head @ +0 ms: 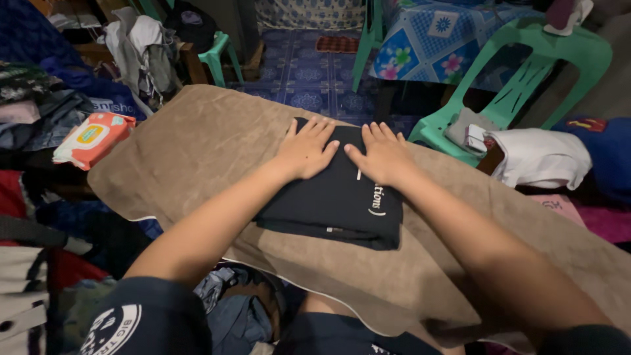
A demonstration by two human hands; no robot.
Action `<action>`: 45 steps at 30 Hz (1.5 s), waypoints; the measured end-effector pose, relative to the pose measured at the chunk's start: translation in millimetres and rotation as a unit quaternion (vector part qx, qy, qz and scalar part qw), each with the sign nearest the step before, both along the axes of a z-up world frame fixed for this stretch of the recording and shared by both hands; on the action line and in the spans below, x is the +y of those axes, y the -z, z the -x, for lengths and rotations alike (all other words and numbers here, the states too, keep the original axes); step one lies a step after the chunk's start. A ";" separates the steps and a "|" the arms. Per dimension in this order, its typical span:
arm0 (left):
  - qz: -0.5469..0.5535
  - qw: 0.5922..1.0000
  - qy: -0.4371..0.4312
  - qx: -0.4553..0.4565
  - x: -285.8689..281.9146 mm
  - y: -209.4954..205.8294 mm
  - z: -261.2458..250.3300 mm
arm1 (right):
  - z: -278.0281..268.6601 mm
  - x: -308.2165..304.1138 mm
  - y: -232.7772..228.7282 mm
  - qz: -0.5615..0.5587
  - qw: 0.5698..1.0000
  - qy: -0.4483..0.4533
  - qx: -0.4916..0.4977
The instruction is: The person folds a black t-shirt on a brown towel-covered surface. They smooth the shirt, fold the sides inward, fold the bottom up, and then fold the shirt in half. The folded shirt is placed on a nearby surface with other folded clothes.
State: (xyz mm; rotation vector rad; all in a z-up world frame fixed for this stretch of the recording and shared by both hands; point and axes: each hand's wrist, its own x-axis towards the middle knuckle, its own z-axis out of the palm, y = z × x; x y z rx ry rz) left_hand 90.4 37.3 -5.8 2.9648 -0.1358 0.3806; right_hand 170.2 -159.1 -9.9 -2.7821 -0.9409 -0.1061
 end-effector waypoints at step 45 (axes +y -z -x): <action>-0.148 0.963 -0.223 -0.030 4.5 -2.9 51.7 | 89.4 -39.0 -0.4 -0.115 0.993 0.039 0.010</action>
